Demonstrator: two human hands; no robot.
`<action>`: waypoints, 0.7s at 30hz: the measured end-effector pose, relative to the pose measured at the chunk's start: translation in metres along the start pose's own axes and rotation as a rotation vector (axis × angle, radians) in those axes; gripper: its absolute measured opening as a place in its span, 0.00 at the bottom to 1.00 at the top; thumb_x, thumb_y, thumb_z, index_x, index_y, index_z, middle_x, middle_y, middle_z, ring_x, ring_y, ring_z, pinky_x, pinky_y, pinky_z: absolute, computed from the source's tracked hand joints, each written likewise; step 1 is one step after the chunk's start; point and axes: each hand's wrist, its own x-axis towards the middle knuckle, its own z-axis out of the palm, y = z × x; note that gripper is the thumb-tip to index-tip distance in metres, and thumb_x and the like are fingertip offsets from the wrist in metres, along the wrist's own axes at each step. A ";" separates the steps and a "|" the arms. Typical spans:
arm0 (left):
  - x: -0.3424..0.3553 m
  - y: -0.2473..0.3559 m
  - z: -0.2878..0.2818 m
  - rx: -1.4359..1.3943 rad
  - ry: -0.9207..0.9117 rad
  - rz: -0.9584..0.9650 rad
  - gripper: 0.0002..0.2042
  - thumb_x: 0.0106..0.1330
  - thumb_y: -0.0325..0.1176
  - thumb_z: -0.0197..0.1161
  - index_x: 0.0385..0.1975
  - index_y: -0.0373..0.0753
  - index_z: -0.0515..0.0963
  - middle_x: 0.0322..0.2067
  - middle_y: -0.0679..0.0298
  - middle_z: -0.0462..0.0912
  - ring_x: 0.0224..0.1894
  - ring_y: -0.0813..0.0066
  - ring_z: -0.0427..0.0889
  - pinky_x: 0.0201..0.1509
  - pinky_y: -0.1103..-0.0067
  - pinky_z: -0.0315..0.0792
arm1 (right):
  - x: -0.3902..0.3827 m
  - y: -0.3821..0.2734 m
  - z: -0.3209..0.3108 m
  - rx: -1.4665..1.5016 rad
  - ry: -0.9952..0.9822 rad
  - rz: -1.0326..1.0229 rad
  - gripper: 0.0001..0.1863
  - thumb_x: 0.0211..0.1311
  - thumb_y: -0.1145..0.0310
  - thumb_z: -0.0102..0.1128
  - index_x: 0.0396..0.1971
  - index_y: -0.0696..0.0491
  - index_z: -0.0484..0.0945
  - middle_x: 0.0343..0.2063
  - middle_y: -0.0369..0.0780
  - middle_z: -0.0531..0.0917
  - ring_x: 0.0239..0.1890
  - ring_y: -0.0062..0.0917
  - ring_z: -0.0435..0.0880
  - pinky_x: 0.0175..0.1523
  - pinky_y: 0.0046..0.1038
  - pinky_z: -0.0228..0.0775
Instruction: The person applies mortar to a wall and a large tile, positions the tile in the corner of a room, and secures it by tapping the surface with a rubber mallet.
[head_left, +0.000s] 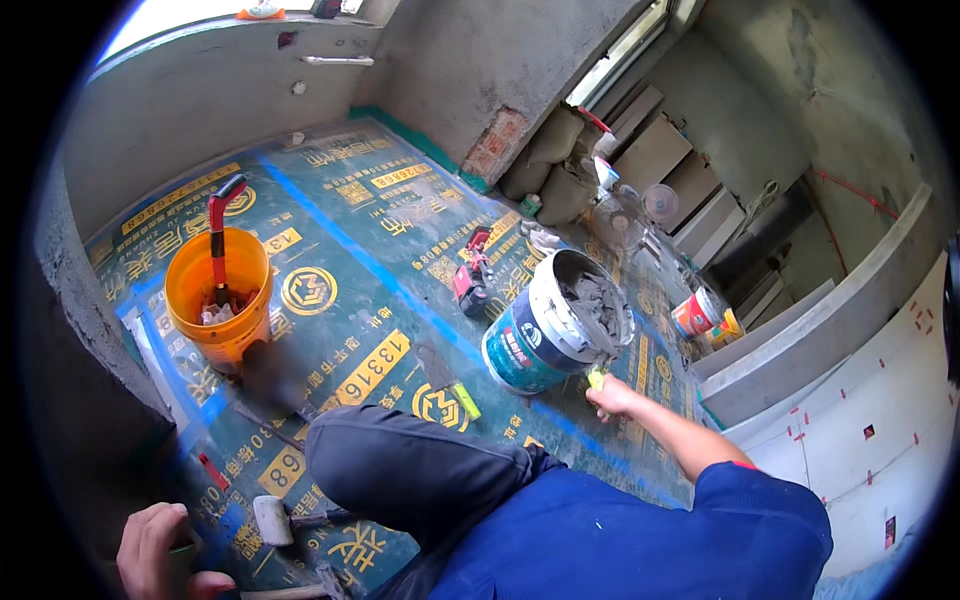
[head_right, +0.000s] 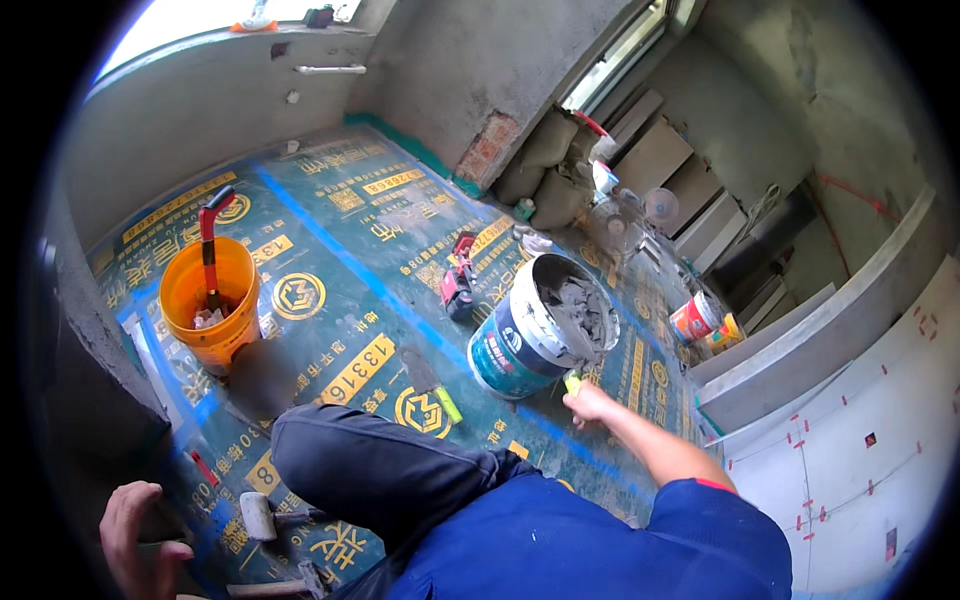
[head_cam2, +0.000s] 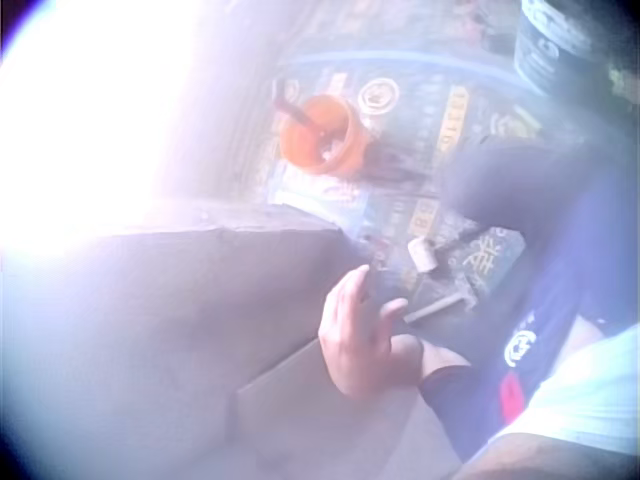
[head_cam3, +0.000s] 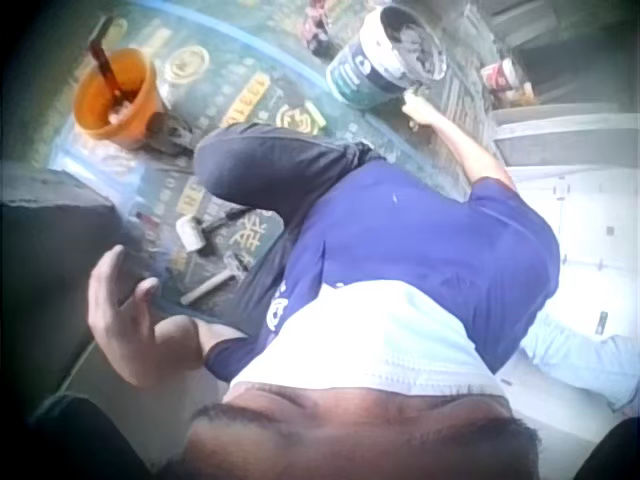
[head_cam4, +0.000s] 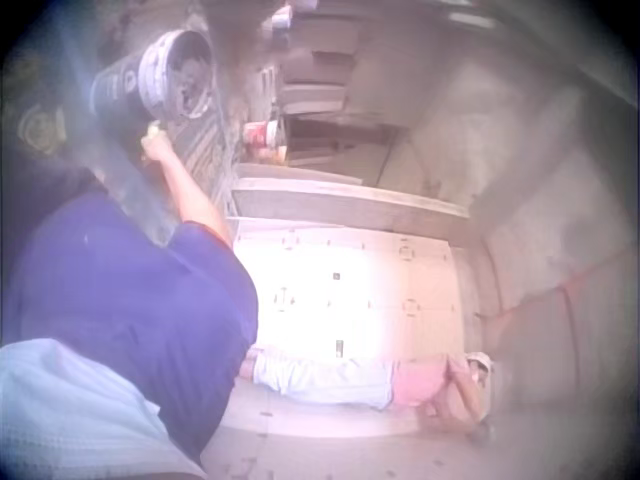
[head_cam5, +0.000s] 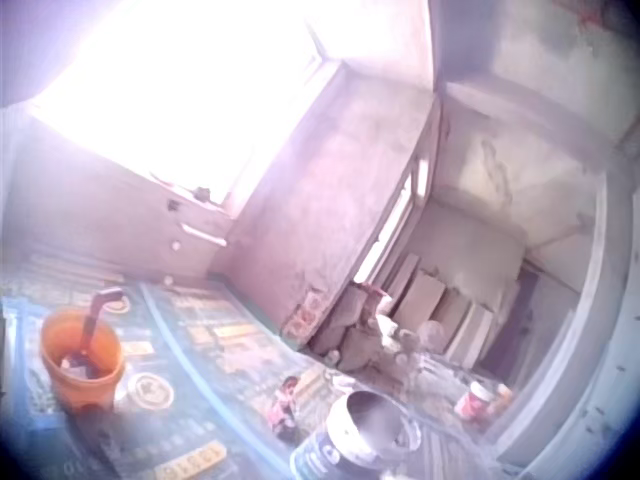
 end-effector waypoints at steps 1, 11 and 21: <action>-0.001 0.000 -0.001 -0.002 -0.004 0.016 0.17 0.57 0.26 0.63 0.46 0.26 0.75 0.44 0.47 0.79 0.43 0.52 0.80 0.49 0.69 0.73 | -0.009 0.007 0.005 -0.024 0.035 0.033 0.19 0.64 0.63 0.53 0.44 0.64 0.64 0.19 0.42 0.79 0.17 0.26 0.80 0.20 0.30 0.74; -0.052 -0.010 -0.017 -0.076 0.112 -0.149 0.21 0.59 0.26 0.60 0.54 0.31 0.72 0.43 0.52 0.79 0.45 0.61 0.80 0.50 0.74 0.75 | -0.031 0.142 0.023 -0.370 0.201 -0.177 0.28 0.53 0.60 0.60 0.48 0.62 0.64 0.27 0.50 0.81 0.23 0.32 0.83 0.28 0.34 0.75; -0.108 0.008 -0.049 0.247 0.667 -0.188 0.24 0.59 0.40 0.67 0.48 0.26 0.74 0.40 0.51 0.82 0.45 0.63 0.80 0.52 0.75 0.72 | -0.040 -0.188 0.057 0.018 -0.144 -0.937 0.22 0.53 0.70 0.59 0.48 0.61 0.70 0.31 0.39 0.77 0.33 0.25 0.76 0.40 0.27 0.69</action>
